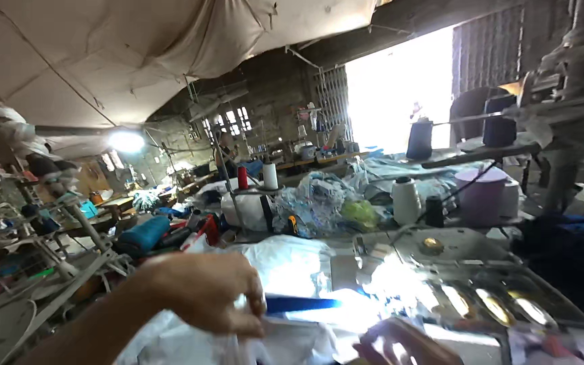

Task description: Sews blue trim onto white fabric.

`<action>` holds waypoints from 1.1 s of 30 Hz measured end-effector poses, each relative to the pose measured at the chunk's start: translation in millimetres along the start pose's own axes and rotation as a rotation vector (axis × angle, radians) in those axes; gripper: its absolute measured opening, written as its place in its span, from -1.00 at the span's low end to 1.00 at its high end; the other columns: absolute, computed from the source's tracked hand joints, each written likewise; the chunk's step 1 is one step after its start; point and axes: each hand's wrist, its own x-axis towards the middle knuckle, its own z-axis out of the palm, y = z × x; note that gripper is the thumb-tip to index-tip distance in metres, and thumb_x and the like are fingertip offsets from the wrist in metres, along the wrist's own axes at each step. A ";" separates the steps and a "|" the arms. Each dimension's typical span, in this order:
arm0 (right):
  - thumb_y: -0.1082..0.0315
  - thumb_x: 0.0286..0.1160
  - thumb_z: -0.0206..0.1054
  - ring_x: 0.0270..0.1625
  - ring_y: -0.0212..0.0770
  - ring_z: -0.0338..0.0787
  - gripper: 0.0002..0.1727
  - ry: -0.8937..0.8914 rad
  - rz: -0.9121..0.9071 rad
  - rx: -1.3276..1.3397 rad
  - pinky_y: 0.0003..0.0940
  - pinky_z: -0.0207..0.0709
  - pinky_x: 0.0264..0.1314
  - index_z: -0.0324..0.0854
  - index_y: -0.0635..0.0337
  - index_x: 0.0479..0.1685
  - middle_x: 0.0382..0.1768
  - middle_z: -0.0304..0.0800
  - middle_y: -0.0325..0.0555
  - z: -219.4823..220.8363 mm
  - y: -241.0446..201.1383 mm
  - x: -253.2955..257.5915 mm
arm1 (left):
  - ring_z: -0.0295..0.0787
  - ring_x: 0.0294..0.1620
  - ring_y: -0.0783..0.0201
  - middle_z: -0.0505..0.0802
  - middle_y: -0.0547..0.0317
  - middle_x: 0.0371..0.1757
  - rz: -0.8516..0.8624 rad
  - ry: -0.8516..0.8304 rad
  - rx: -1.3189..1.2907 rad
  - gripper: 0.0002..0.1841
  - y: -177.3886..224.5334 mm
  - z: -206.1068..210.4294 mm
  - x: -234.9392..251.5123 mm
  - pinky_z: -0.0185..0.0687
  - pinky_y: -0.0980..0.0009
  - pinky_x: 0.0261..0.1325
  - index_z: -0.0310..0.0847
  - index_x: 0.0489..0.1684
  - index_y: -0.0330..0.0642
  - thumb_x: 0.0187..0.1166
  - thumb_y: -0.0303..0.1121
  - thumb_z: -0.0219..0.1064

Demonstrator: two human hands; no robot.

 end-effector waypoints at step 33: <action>0.32 0.44 0.35 -0.17 -0.48 0.85 -0.77 0.017 -0.062 0.216 -0.58 0.81 -0.25 0.60 0.26 -0.03 -0.01 0.66 -0.04 22.0 -3.7 13.7 | 0.70 -0.20 0.63 0.77 0.63 -0.43 0.339 0.295 0.303 -0.72 7.7 15.4 4.6 0.53 0.44 0.19 0.81 -0.50 0.16 0.56 -0.07 0.25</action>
